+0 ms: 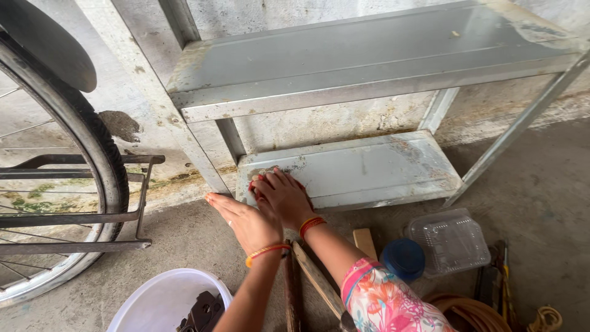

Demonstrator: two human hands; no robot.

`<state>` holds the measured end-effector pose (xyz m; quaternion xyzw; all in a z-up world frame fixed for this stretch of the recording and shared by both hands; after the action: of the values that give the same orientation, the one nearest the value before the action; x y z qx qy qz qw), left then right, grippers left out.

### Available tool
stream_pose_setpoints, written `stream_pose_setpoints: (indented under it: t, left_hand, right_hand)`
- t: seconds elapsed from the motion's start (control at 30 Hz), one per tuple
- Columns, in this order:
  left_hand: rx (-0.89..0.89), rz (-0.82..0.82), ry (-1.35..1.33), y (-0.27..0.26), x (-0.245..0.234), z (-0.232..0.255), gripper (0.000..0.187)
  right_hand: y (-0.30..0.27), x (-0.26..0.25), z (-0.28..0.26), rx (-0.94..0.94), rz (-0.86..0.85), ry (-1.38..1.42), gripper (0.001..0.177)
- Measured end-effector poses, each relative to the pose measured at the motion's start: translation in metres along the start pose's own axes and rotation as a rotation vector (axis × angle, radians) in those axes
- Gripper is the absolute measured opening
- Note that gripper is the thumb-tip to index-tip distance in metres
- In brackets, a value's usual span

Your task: The person wipes different parts of a metal shelf unit with a red cloth and handles metal brackets from a bucket.

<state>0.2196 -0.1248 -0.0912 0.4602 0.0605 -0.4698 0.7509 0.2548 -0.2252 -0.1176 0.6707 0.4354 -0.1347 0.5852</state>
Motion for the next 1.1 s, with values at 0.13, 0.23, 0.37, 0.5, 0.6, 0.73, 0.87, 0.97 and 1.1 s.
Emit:
stream_pose_setpoints:
  t: [0.13, 0.23, 0.37, 0.5, 0.6, 0.73, 0.87, 0.97, 1.1]
  left_hand:
    - [0.082, -0.053, 0.061, -0.016, -0.007, 0.029, 0.095]
    - [0.283, -0.236, 0.232, -0.027, 0.006, 0.05, 0.089]
    - [0.369, -0.617, 0.404, -0.043, 0.054, 0.038, 0.083]
    - [0.202, -1.002, 0.454, -0.057, 0.09, 0.004, 0.081]
    - [0.211, -1.033, 0.484, -0.06, 0.086, 0.0, 0.085]
    - [0.266, -1.044, 0.559, -0.062, 0.081, 0.004, 0.093]
    - [0.268, -1.043, 0.564, -0.063, 0.08, 0.007, 0.094]
    - [0.272, -1.046, 0.559, -0.062, 0.077, 0.008, 0.092]
    - [0.285, -1.081, 0.609, -0.063, 0.079, 0.006, 0.092]
  right_hand:
    - [-0.006, 0.009, 0.077, 0.47, -0.321, -0.142, 0.033]
    - [-0.012, -0.018, 0.111, 0.523, -0.08, -0.287, 0.043]
    - [-0.018, -0.018, 0.112, 0.498, -0.025, -0.3, 0.055]
    - [-0.022, 0.002, 0.082, 0.416, -0.227, -0.103, 0.044]
    - [-0.02, -0.012, 0.075, 0.333, -0.141, -0.123, 0.05]
    - [-0.024, -0.021, 0.118, 0.558, -0.119, -0.261, 0.044]
    - [-0.02, -0.017, 0.102, 0.442, -0.023, -0.262, 0.042]
    - [-0.012, -0.005, 0.062, 0.273, -0.045, -0.117, 0.043]
    - [-0.006, 0.006, 0.074, 0.451, -0.253, -0.049, 0.037]
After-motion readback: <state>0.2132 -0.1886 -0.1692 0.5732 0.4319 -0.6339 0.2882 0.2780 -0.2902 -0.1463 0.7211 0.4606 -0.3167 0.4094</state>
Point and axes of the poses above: each hand's wrist, its own y-axis towards the middle knuckle, its own x-axis out of the palm, z = x × y, the point moved 9 cm from there along y, towards the middle knuckle, and after that the axes turned 12 degrees about x, right-handed, at the moved point
